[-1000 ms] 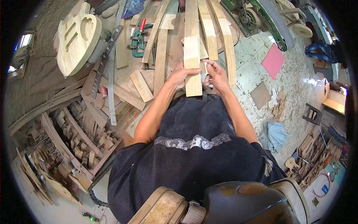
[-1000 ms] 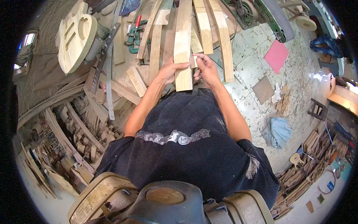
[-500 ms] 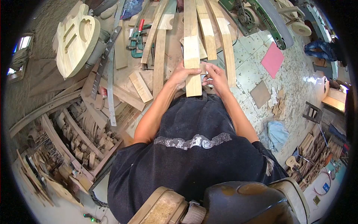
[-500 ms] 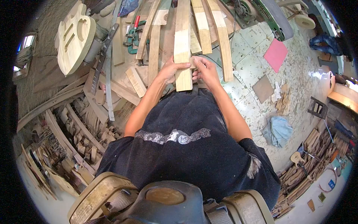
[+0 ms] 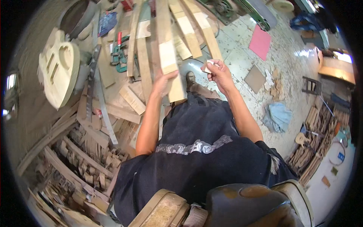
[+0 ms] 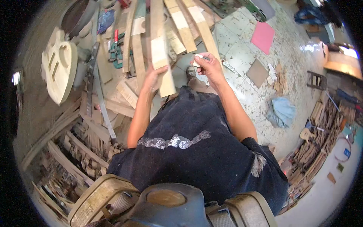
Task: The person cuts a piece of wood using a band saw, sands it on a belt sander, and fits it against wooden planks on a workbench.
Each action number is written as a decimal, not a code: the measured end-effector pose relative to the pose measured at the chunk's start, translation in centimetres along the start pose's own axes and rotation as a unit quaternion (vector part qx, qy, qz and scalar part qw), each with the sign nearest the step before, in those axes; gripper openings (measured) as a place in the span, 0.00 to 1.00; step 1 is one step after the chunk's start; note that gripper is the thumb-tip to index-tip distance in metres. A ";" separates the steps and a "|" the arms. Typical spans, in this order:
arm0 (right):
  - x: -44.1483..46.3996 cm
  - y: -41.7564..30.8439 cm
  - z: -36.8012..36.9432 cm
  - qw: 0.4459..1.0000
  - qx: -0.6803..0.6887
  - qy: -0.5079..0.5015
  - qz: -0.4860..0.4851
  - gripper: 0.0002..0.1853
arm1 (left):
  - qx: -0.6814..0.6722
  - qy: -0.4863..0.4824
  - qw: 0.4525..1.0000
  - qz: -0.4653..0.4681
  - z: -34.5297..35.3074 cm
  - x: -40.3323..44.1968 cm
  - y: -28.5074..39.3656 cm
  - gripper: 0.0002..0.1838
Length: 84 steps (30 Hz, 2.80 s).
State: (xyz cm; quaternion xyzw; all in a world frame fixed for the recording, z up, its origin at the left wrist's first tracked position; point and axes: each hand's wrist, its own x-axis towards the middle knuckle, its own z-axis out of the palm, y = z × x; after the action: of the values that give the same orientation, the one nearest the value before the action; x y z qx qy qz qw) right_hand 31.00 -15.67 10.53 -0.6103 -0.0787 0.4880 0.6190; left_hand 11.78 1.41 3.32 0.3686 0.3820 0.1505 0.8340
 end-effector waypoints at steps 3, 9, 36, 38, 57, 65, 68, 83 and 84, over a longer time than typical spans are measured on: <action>-1.1 -0.6 -3.7 0.999 0.013 0.027 0.015 0.20 | 0.072 0.053 0.996 -0.026 -2.4 0.1 -0.3 0.32; -2.4 -2.4 -13.4 0.986 0.091 0.140 -0.010 0.16 | 0.109 0.073 0.991 -0.004 -3.0 -1.0 0.9 0.26; -5.2 -8.3 -36.5 0.973 0.143 0.167 -0.077 0.22 | -0.034 0.201 0.976 -0.078 2.8 0.8 -3.5 0.20; -6.2 -8.1 -37.0 0.967 0.139 0.203 -0.067 0.22 | -0.040 0.202 0.975 -0.080 3.2 1.1 -3.3 0.19; 3.6 -26.7 -26.4 0.845 -0.408 0.124 -0.322 0.18 | -0.027 0.232 0.972 -0.035 5.3 0.2 -3.6 0.20; 21.4 -30.7 -24.9 0.653 -0.642 0.020 -0.402 0.15 | -0.078 0.208 0.975 -0.011 6.2 0.0 -4.2 0.19; 22.3 -30.9 -23.7 0.625 -0.655 0.014 -0.424 0.13 | -0.062 0.244 0.968 0.000 6.9 0.4 -5.0 0.18; 24.5 -30.3 -23.0 0.569 -0.658 -0.016 -0.493 0.13 | -0.038 0.231 0.972 -0.010 6.9 0.5 -5.4 0.25; 24.6 -30.3 -23.1 0.576 -0.657 -0.023 -0.486 0.13 | -0.025 0.235 0.972 -0.008 6.8 0.4 -5.3 0.27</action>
State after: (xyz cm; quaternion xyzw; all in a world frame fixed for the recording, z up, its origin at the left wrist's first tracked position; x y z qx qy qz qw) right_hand 74.99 -7.36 17.89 -0.7088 -0.6767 -0.0574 0.1906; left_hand 17.04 -5.38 2.22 0.2987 0.5664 0.2364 0.7308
